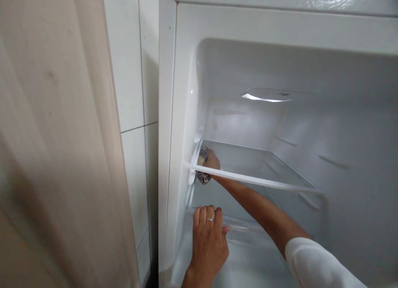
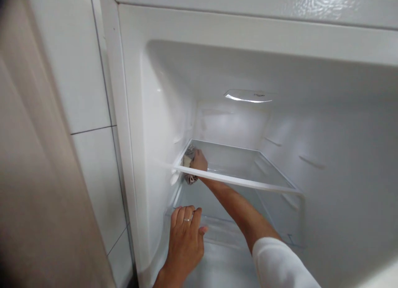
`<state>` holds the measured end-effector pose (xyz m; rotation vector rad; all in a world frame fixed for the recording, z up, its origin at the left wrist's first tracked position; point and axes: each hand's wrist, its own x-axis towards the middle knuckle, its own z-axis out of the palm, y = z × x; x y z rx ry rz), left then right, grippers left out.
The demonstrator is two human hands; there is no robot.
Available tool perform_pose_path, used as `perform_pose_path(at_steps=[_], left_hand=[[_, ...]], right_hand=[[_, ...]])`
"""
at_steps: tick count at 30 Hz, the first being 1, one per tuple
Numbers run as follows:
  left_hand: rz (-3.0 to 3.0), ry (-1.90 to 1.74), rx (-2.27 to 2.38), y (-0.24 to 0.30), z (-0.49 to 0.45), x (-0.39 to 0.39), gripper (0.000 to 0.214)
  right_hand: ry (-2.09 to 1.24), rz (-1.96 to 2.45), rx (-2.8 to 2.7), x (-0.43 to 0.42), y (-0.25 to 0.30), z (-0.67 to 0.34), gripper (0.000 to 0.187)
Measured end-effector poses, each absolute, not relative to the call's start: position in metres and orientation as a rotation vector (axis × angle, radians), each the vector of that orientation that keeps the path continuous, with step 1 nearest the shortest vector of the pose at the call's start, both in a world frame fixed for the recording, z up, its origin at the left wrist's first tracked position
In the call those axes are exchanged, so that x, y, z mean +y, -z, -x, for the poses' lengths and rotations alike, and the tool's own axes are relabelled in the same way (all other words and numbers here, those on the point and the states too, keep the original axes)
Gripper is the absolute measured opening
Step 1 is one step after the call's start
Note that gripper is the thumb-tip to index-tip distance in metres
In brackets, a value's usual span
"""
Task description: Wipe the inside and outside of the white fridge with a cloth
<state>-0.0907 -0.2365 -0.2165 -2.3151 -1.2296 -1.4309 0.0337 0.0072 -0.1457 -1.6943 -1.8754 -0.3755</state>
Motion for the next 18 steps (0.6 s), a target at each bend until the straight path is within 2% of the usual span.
perform_pose_path(at_steps=[6, 9, 14, 18], left_hand=[[2.231, 1.467, -1.145, 0.224, 0.091, -0.23, 0.034], [2.226, 1.47, -1.139, 0.227, 0.091, -0.227, 0.034], [2.231, 1.423, -1.158, 0.231, 0.09, -0.226, 0.031], [2.231, 1.425, -1.181, 0.229, 0.089, -0.227, 0.026]], right_hand=[[0.691, 1.602, -2.161, 0.03, 0.126, -0.076, 0.052], [0.796, 1.514, -2.332, 0.03, 0.127, -0.094, 0.05], [1.178, 1.505, -2.445, 0.011, 0.136, -0.141, 0.05], [1.174, 1.664, -2.402, -0.017, 0.135, -0.197, 0.05]])
